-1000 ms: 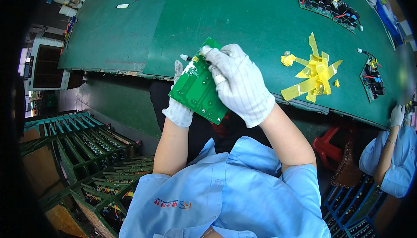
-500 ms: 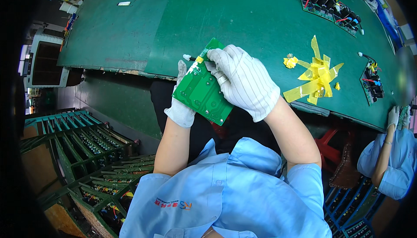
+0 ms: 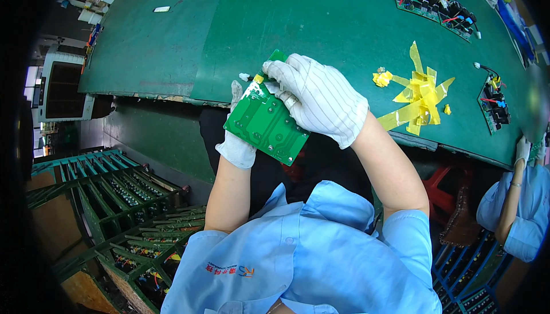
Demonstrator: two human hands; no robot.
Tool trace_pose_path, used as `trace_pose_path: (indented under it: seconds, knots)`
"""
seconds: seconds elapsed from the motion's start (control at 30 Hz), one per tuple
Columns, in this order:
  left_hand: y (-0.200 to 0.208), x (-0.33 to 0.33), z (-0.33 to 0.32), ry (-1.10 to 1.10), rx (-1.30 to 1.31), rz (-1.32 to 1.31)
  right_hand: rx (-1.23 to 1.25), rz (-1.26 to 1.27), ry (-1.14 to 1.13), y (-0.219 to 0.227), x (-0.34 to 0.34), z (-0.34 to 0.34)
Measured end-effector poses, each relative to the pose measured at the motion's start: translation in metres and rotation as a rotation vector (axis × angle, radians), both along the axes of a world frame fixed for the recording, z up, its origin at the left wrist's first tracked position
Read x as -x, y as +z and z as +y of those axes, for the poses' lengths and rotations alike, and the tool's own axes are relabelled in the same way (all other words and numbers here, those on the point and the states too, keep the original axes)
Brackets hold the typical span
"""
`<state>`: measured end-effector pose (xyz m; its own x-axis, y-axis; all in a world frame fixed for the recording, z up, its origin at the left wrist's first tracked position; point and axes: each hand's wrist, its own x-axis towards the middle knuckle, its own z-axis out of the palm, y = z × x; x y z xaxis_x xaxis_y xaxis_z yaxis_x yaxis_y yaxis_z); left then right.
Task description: The recorder is assembling and inspecting printed circuit boards at a factory workbench, using yellow tape to secure components.
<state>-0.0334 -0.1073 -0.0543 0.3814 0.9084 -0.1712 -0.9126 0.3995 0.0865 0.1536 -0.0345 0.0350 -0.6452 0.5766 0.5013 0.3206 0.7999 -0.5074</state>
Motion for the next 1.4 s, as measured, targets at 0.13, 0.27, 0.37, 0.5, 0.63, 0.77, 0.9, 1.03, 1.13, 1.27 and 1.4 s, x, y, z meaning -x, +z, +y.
trace_pose_path:
  seconds: [0.13,0.27,0.37,0.5,0.63,0.77,0.9,1.03,1.13,1.27,1.4]
  knots:
    - [-0.002,0.003,0.000,-0.038,-0.099,-0.083,0.016,-0.048,0.002,0.001,0.001,0.001]
    - [-0.002,0.003,0.001,0.014,-0.009,-0.001,-0.023,0.004,-0.022,-0.004,0.004,0.002]
    - [0.002,0.003,0.000,0.016,0.005,0.039,-0.041,-0.024,-0.001,-0.003,0.004,0.003]
    - [0.006,-0.002,-0.001,0.017,-0.070,-0.036,-0.017,-0.041,0.055,-0.007,0.001,0.003]
    - [0.000,-0.002,0.000,0.004,-0.074,-0.019,0.087,0.100,0.009,-0.003,-0.006,0.001]
    - [0.015,-0.006,-0.004,0.069,0.039,-0.074,0.074,0.083,-0.266,0.010,-0.035,-0.013]
    - [0.018,0.000,-0.007,0.083,0.080,0.151,0.012,-0.121,-0.626,0.013,-0.085,-0.008]
    - [0.014,-0.006,-0.004,0.079,0.027,0.224,-0.066,-0.286,-0.737,0.009,-0.107,-0.010]
    - [0.017,-0.010,-0.004,0.071,-0.021,0.346,0.046,-0.535,-0.744,-0.004,-0.109,-0.013]
    - [0.019,-0.008,-0.006,0.123,0.052,0.237,0.066,-0.668,-0.643,-0.013,-0.120,-0.012]
    - [0.021,-0.002,-0.008,0.205,0.133,0.091,0.137,-0.733,-0.464,-0.001,-0.133,0.000]
